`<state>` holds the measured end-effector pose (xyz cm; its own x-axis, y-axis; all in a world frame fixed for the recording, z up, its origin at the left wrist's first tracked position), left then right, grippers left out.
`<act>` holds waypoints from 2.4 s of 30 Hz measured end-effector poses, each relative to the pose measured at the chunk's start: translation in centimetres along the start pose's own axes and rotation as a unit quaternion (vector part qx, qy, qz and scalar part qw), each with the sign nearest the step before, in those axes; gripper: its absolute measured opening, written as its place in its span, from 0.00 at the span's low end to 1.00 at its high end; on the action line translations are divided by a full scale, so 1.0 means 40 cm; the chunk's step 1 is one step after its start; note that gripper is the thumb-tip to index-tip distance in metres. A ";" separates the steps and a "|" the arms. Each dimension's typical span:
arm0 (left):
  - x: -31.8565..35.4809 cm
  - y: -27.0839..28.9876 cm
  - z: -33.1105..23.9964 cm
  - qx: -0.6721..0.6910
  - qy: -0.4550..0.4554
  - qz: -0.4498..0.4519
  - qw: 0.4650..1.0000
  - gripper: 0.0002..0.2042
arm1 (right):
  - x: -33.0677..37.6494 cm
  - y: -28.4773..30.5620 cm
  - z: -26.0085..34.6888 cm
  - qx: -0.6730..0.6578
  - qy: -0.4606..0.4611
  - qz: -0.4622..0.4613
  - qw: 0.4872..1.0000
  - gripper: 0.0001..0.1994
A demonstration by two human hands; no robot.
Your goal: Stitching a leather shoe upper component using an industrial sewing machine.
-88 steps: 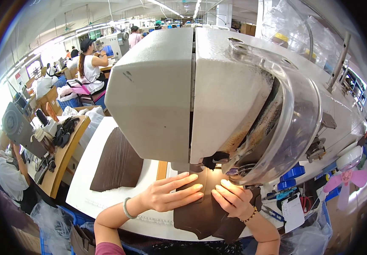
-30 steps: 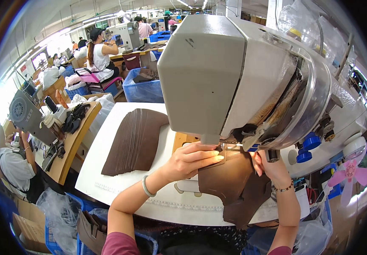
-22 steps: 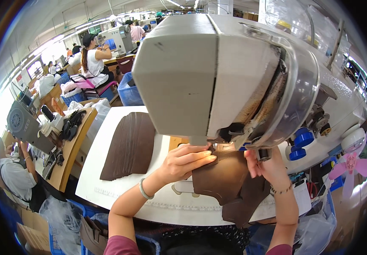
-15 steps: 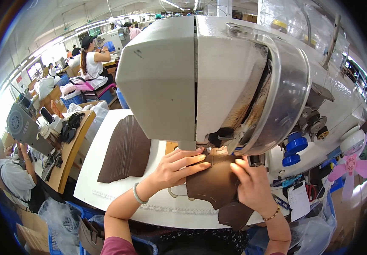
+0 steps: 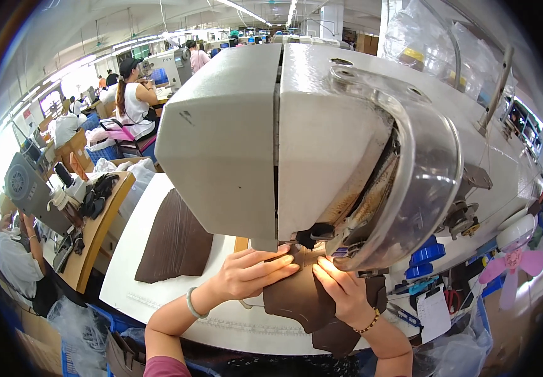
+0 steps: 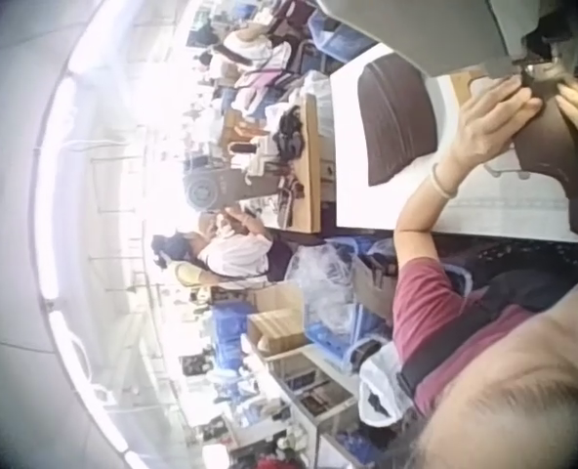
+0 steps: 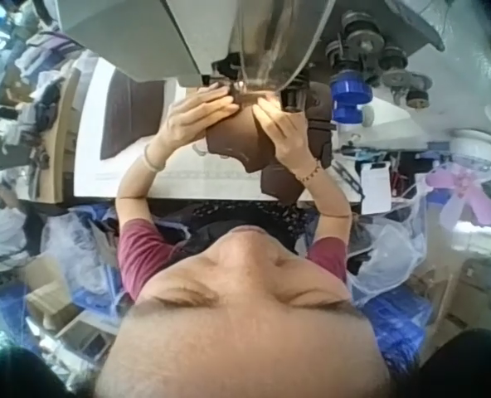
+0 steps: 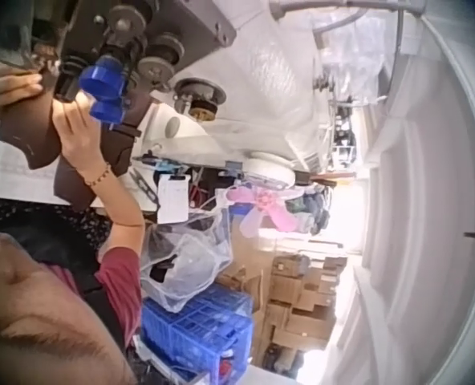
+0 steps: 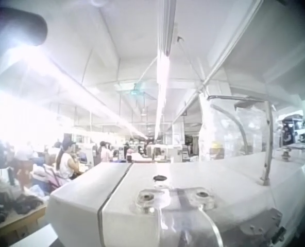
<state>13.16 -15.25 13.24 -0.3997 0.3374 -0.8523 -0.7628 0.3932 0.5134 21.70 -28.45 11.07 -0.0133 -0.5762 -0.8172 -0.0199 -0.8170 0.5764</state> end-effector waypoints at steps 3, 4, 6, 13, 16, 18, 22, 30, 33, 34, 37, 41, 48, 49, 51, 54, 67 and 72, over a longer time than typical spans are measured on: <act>0.000 -0.002 0.004 0.000 -0.004 -0.004 1.000 0.20 | 0.002 -0.006 -0.004 -0.012 -0.011 0.002 1.000 0.16; 0.001 -0.001 0.006 -0.001 -0.003 -0.006 1.000 0.20 | 0.002 -0.007 -0.006 -0.016 -0.016 -0.002 1.000 0.16; 0.005 -0.009 0.011 -0.001 0.006 0.021 1.000 0.20 | 0.005 -0.010 -0.009 -0.017 -0.016 0.002 1.000 0.16; 0.002 -0.019 0.028 0.001 0.034 0.042 0.999 0.20 | 0.018 -0.025 -0.048 -0.015 -0.016 -0.016 1.000 0.18; 0.011 -0.033 0.030 -0.020 0.042 0.082 0.996 0.21 | 0.027 -0.034 -0.050 -0.039 -0.036 -0.004 0.999 0.20; 0.022 -0.029 0.039 0.009 0.058 0.056 0.997 0.22 | 0.037 -0.041 -0.054 -0.038 -0.032 0.003 0.999 0.20; 0.037 -0.042 0.026 -0.051 0.017 0.047 0.997 0.23 | 0.058 -0.064 -0.068 -0.052 -0.048 0.050 0.996 0.23; 0.084 -0.076 0.056 -0.048 0.056 0.078 0.994 0.26 | 0.093 -0.106 -0.102 -0.085 -0.086 0.070 0.990 0.23; 0.080 -0.078 0.070 -0.022 0.083 0.078 0.993 0.28 | 0.114 -0.123 -0.117 -0.074 -0.101 0.108 0.986 0.22; 0.072 -0.071 0.064 -0.041 0.065 0.075 0.994 0.29 | 0.119 -0.132 -0.122 -0.076 -0.113 0.128 0.982 0.21; 0.114 -0.090 0.091 0.069 0.164 0.080 0.981 0.31 | 0.090 -0.098 -0.092 0.011 -0.040 0.007 0.999 0.12; 0.102 -0.086 0.093 0.082 0.178 0.089 0.976 0.30 | 0.082 -0.093 -0.093 0.000 -0.038 0.022 0.999 0.13; 0.045 -0.047 0.064 -0.011 0.080 0.067 0.995 0.29 | 0.073 -0.094 -0.099 -0.037 -0.112 0.079 0.990 0.29; 0.035 -0.045 0.068 0.038 0.093 0.066 0.993 0.29 | 0.071 -0.095 -0.103 -0.048 -0.130 0.089 0.986 0.31; 0.018 -0.040 0.063 0.028 0.096 0.066 0.993 0.29 | 0.066 -0.092 -0.105 -0.035 -0.114 0.076 0.990 0.31; 0.017 -0.038 0.064 0.014 0.099 0.061 0.993 0.28 | 0.081 -0.101 -0.105 -0.020 -0.108 0.063 0.992 0.32; 0.028 -0.013 0.101 0.090 0.142 0.013 0.986 0.23 | 0.050 -0.081 -0.101 -0.098 -0.113 0.041 0.988 0.28; 0.047 -0.025 0.123 0.131 0.171 0.062 0.974 0.23 | 0.075 -0.104 -0.127 -0.074 -0.118 0.058 0.989 0.28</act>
<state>15.68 -10.79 11.60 -0.6606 0.1083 -0.7429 -0.5597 0.5884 0.5835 26.82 -26.91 6.22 -0.2406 -0.6587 -0.7129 0.1418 -0.7505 0.6455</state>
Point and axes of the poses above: each hand's wrist, its own x-axis away from the middle knuckle, its own y-axis out of the back of the hand, z = x × y, the point moved 8 cm from there along -x, towards the middle knuckle, and after that the axes turned 2 degrees about -z, right-handed, at the moved point
